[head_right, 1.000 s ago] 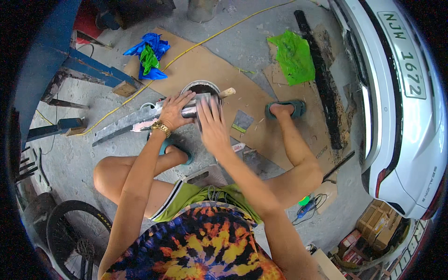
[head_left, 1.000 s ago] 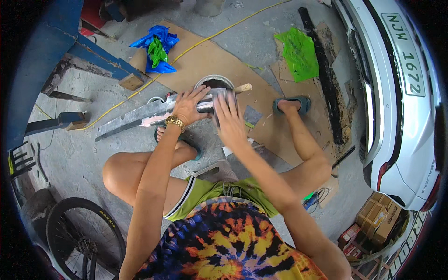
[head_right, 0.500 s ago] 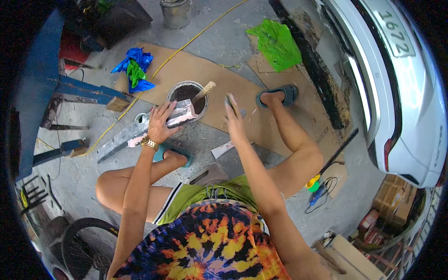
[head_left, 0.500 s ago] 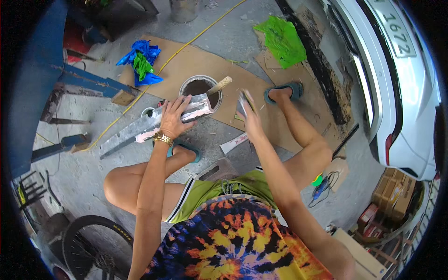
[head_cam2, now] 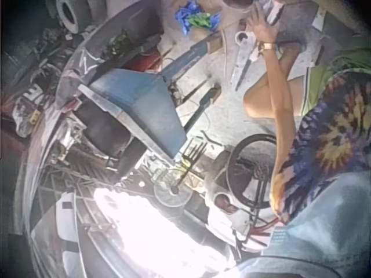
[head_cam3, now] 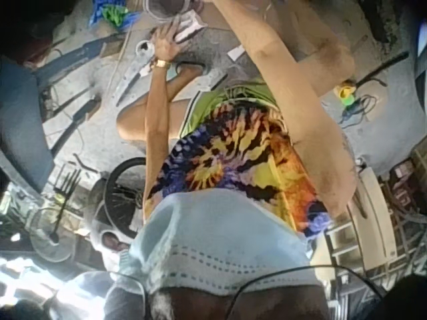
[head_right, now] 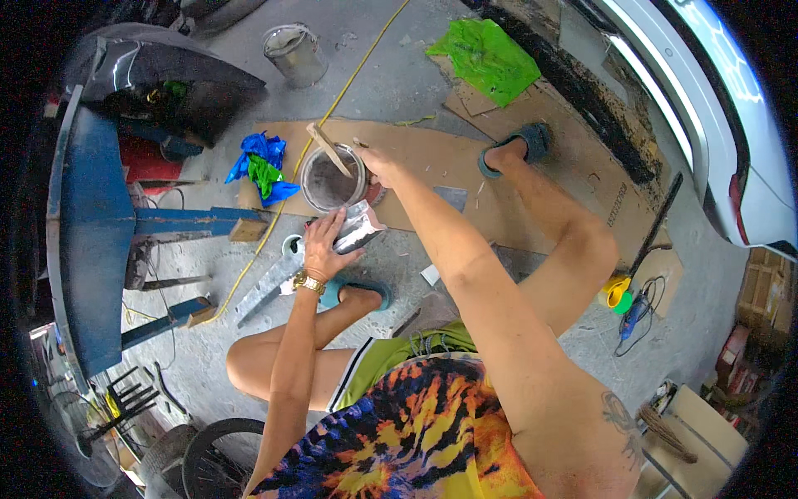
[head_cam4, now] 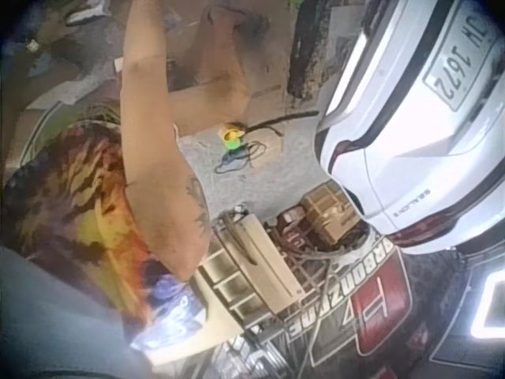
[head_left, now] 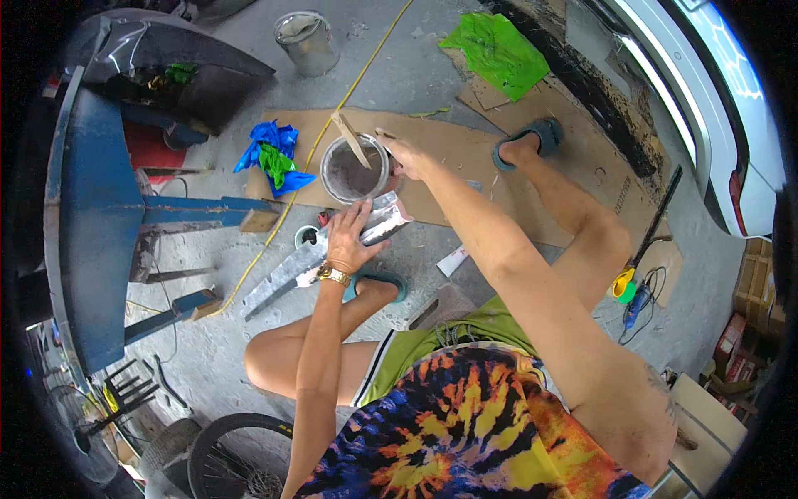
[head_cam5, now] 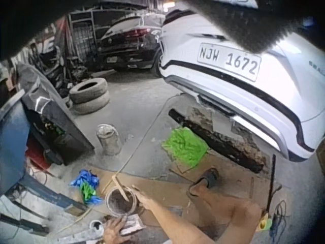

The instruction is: Sanding a car body part to prepare it for painting.

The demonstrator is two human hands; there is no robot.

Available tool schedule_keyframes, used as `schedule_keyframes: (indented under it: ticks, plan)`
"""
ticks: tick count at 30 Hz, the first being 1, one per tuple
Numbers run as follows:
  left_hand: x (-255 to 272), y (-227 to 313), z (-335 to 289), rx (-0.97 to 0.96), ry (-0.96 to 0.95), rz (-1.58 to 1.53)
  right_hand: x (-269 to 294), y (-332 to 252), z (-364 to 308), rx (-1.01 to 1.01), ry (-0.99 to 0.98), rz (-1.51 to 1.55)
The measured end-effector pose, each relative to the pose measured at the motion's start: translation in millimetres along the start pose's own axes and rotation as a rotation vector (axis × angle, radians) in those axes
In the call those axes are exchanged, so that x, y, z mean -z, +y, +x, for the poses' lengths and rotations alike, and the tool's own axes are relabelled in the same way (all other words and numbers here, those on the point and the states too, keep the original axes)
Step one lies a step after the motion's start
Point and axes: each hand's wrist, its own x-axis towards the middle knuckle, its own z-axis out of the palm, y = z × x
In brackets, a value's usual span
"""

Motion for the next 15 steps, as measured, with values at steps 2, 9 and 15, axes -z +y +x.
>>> schedule_keyframes:
  ticks: [2,9,15]
  plan:
    - [0.1,7.4,14.0,-0.012,0.039,0.017,15.4,-4.0,3.3,-0.075,-0.061,-0.022]
    - [-11.3,25.3,83.4,-0.010,0.115,0.020,76.4,4.7,-51.5,0.279,0.248,-0.012]
    - [-32.0,23.0,127.7,0.051,0.090,0.061,111.0,18.1,-145.3,0.518,0.376,-0.520]
